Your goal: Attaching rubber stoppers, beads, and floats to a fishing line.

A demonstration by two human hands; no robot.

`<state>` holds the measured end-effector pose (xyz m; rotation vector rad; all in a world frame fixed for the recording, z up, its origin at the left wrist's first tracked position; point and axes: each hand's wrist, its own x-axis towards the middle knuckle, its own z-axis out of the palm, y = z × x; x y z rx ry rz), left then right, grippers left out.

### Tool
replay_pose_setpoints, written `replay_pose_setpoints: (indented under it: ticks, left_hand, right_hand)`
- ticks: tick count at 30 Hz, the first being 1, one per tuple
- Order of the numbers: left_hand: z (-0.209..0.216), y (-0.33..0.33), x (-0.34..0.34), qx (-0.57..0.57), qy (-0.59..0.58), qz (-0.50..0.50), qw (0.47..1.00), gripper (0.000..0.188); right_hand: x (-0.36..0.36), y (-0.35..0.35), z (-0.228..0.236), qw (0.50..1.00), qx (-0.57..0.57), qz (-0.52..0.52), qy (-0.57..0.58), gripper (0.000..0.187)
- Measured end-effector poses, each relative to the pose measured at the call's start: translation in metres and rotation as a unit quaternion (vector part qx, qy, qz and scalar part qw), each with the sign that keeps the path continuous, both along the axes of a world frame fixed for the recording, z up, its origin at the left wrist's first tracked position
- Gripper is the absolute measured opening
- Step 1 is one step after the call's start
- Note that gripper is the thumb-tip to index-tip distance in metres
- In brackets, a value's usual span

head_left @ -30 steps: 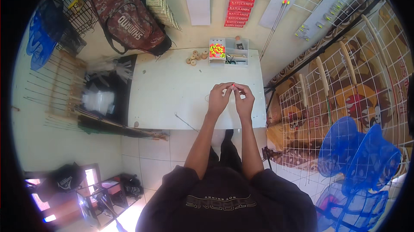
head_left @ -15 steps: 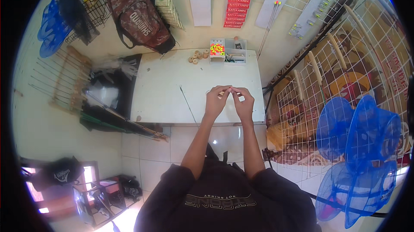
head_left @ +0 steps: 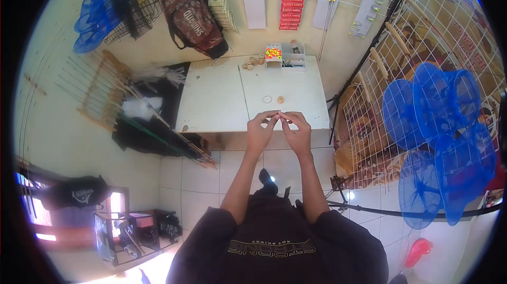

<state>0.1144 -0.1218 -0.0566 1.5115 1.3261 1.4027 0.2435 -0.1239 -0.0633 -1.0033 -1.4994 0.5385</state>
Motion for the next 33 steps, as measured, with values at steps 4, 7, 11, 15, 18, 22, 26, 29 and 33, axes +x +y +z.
replay_pose_setpoints:
  ticks: [4, 7, 11, 15, 18, 22, 26, 29, 33]
  left_hand:
    - [0.015, -0.037, -0.011, -0.013, 0.003, 0.026, 1.000, 0.019]
    - [0.011, -0.054, -0.022, 0.005, -0.022, 0.027, 0.999, 0.019]
    - [0.016, -0.067, -0.036, 0.013, 0.005, 0.034, 0.999, 0.019]
    - [0.024, -0.065, -0.048, 0.038, 0.004, 0.033, 0.999, 0.019]
    - [0.027, -0.055, -0.059, 0.065, 0.006, 0.033, 0.997, 0.017]
    - [0.040, -0.036, -0.077, 0.091, 0.002, 0.020, 0.996, 0.015]
    - [0.046, -0.009, -0.098, 0.096, 0.002, 0.034, 0.995, 0.015]
    - [0.047, 0.011, -0.113, 0.089, -0.018, 0.053, 0.994, 0.016]
    - [0.049, 0.035, -0.122, 0.097, -0.030, 0.043, 0.994, 0.019]
  right_hand:
    - [-0.015, -0.032, 0.010, 1.000, 0.006, 0.019, 0.011, 0.023]
    - [-0.025, -0.049, 0.014, 1.000, 0.012, 0.025, 0.006, 0.022]
    - [-0.039, -0.063, 0.023, 1.000, 0.007, 0.027, -0.004, 0.022]
    - [-0.053, -0.061, 0.030, 0.999, 0.000, 0.031, 0.018, 0.021]
    - [-0.064, -0.051, 0.038, 0.999, 0.008, 0.030, 0.017, 0.019]
    - [-0.081, -0.033, 0.048, 0.999, 0.005, 0.030, 0.028, 0.017]
    - [-0.099, -0.006, 0.053, 0.996, 0.069, -0.044, -0.030, 0.016]
    - [-0.108, 0.013, 0.057, 0.990, 0.092, -0.090, -0.053, 0.020]
    - [-0.115, 0.033, 0.063, 0.989, 0.056, -0.129, -0.037, 0.029]
